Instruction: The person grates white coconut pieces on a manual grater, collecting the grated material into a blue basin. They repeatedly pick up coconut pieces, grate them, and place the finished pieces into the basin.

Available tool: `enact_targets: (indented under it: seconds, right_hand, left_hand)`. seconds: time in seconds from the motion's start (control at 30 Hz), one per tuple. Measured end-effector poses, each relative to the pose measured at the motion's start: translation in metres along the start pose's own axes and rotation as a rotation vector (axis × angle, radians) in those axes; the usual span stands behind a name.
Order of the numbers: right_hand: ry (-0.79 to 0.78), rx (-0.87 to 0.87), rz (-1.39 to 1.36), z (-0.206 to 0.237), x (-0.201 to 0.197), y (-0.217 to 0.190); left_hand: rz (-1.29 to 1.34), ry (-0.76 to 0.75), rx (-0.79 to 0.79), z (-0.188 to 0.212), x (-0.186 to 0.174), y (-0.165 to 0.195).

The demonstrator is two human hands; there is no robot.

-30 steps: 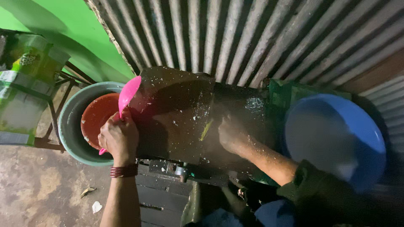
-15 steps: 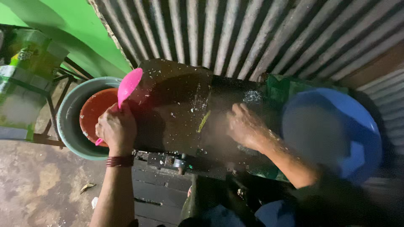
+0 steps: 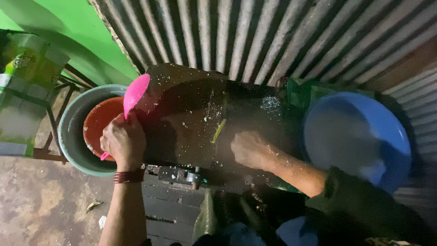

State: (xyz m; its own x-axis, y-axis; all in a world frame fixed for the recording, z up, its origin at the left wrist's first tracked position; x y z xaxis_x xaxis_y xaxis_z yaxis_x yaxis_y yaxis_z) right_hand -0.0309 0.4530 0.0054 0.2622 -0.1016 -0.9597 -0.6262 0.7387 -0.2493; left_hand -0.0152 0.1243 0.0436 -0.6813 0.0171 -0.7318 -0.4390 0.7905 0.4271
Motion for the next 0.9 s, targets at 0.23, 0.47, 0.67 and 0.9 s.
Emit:
enact_targets:
  seconds: [0.23,0.47,0.67,0.9]
  right_hand:
    - [-0.039,0.222,-0.029,0.012,-0.03,0.006]
    - [-0.18,0.317,-0.058,0.002,0.011,0.011]
    - [0.085,-0.122,0.106,-0.006,0.03,0.016]
    - [0.109,0.092,0.066,0.003,0.011,0.029]
  left_hand:
    - [0.026,-0.018,-0.026,-0.001,-0.001,0.0]
    - [-0.01,0.008,0.014,0.001,0.002,-0.002]
    - [-0.025,-0.018,-0.013,0.0,0.001,0.001]
    - [0.014,-0.004,-0.013,0.0,0.003,-0.001]
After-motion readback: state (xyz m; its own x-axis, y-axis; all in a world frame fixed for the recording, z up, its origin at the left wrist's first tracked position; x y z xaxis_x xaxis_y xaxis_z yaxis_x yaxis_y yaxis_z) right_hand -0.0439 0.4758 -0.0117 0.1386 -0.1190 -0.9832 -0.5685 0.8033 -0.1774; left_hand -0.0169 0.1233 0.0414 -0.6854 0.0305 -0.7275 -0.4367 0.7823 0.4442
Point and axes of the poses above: each hand's wrist, its own z-axis away from the middle knuckle, its own x-axis out of the palm, y = z × x, the point moved 2 cm from there along -z, towards the middle knuckle, and after that the axes turned 15 degrees about y, right-handed, at the moved point
